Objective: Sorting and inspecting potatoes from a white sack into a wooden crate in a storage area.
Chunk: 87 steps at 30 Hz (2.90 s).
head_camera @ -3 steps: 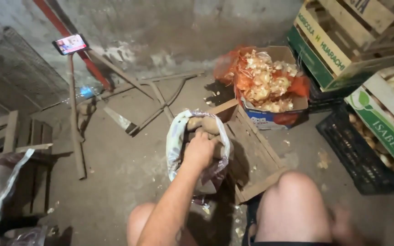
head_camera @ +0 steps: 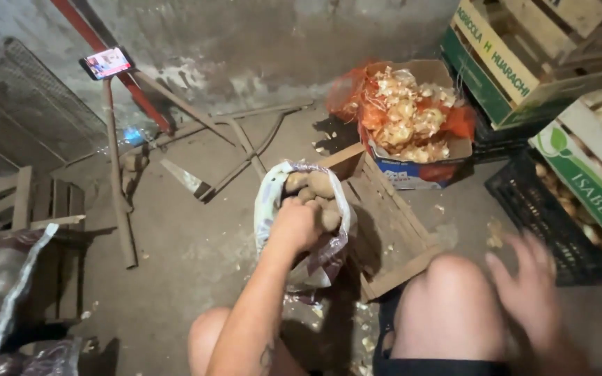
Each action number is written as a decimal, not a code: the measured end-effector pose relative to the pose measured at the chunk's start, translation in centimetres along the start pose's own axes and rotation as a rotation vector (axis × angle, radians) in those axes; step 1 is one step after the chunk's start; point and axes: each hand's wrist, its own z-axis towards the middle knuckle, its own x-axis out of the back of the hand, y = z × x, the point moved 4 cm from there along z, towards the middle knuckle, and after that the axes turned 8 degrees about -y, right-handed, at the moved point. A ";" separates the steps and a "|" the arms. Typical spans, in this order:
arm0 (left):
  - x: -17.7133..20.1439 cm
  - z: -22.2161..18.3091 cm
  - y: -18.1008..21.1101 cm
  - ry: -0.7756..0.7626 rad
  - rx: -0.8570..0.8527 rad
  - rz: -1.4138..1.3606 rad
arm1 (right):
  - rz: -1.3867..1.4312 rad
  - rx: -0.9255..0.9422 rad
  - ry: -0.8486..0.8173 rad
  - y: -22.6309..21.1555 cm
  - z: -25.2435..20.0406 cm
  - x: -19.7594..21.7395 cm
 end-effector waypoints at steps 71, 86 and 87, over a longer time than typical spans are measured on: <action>6.1 -7.3 -2.3 0.333 0.007 -0.681 | 1.537 -0.211 -0.412 -21.9 19.0 -6.1; 0.1 -1.9 -2.5 0.200 -0.005 -0.388 | 0.937 -1.076 -0.592 -8.2 2.3 -34.4; -0.4 -1.6 -2.1 0.183 0.023 -0.268 | 0.971 -1.030 -0.673 -8.6 3.5 -34.4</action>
